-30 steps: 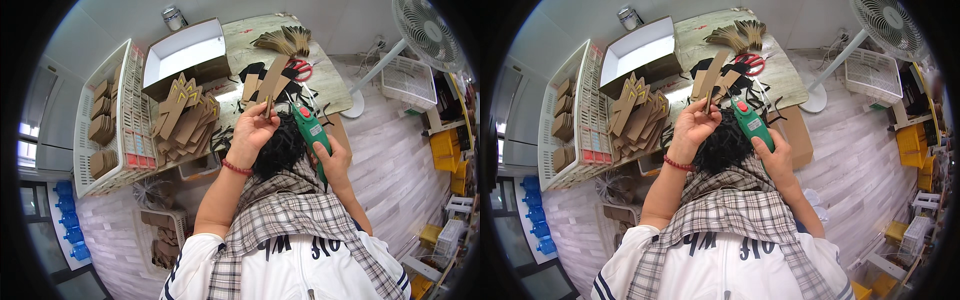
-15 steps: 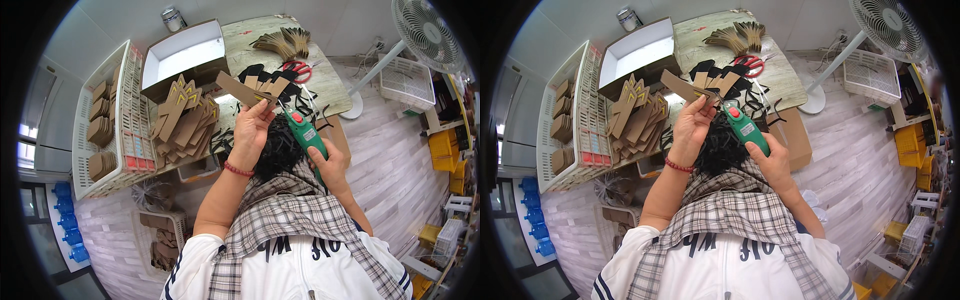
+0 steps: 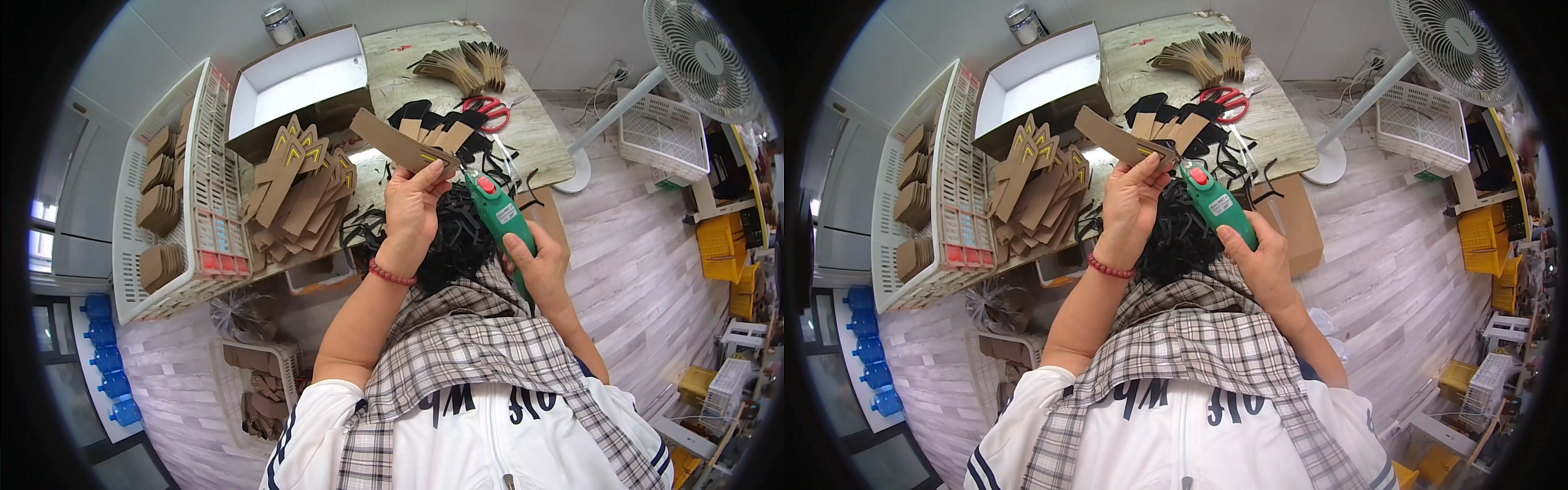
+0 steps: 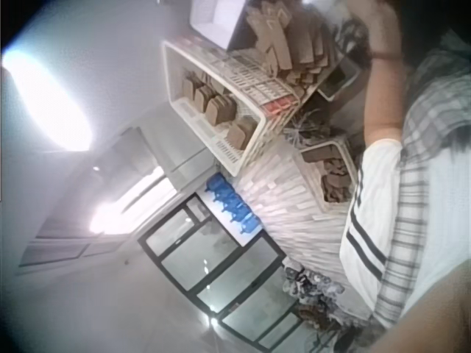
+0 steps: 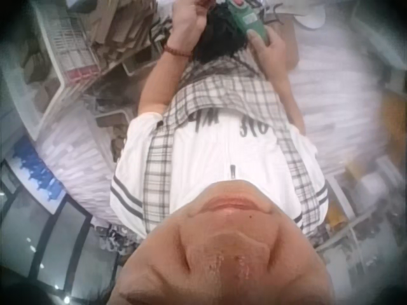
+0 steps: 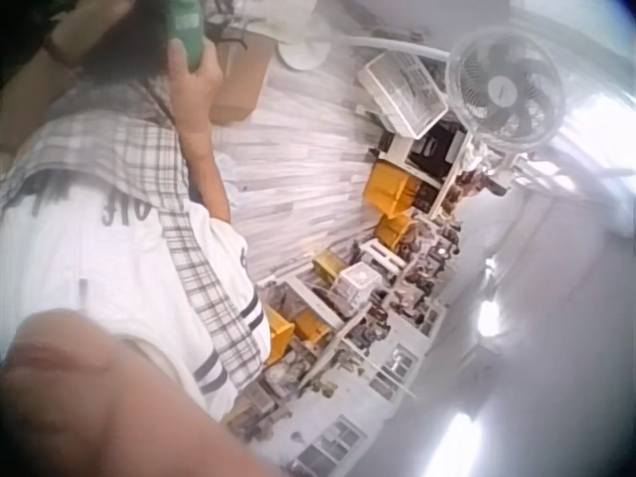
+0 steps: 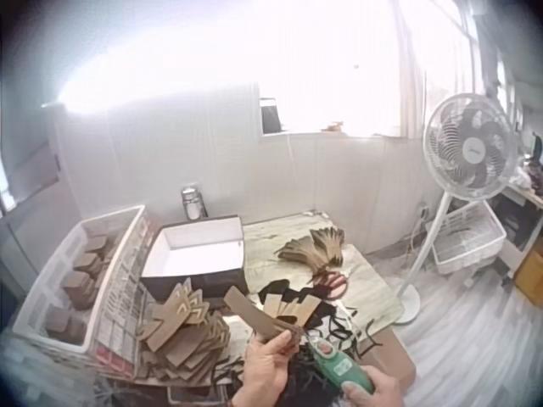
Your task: The person uses a green rotary cutter to trim the edges of small brown cardboard pieces marked with yellow arrows. They handle the pieces one at a time, rotating them to cut along the edges, and place the trimmed pieces into a red box. The person also moves a stack of finished pieces aside to access more work.
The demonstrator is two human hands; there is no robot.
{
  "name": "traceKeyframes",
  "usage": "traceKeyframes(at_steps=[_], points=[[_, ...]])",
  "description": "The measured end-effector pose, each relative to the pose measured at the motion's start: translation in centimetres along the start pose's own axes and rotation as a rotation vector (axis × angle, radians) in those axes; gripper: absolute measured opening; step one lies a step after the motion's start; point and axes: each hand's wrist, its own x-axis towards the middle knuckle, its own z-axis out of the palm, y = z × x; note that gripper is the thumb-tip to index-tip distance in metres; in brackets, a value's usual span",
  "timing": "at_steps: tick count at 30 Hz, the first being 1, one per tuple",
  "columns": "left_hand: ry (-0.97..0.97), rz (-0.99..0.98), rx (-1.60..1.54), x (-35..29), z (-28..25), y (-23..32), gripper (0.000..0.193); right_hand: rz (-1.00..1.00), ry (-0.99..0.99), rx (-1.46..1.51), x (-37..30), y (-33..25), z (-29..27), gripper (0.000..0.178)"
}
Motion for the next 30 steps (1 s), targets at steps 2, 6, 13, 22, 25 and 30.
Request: traceKeyframes(at_steps=[2, 6, 13, 22, 25, 30], points=[[-0.018, -0.002, 0.038, 0.1, -0.2, 0.0, 0.015, 0.016, 0.002, -0.014, 0.0, -0.2, -0.1, 0.030], [-0.046, 0.042, 0.158, 0.4, -0.9, 0.2, 0.013, 0.023, -0.015, -0.021, 0.1, -0.4, -0.4, 0.030], [-0.108, 0.077, 0.324, 0.5, -0.8, 1.9, 0.018, 0.012, -0.071, -0.043, 0.4, 0.2, -1.4, 0.030], [-0.141, 0.023, 0.399, 0.1, -1.2, 2.4, 0.014, 0.005, -0.117, -0.093, 0.6, 0.1, -1.8, 0.029], [-0.170, -0.003, 0.410, 0.0, -1.4, 2.3, 0.017, 0.008, -0.112, -0.082, 0.7, 0.1, -1.7, 0.029], [-0.156, -0.073, 0.451, -0.2, -1.2, 2.2, 0.014, 0.004, -0.125, -0.119, 1.1, -0.2, -1.8, 0.029]])
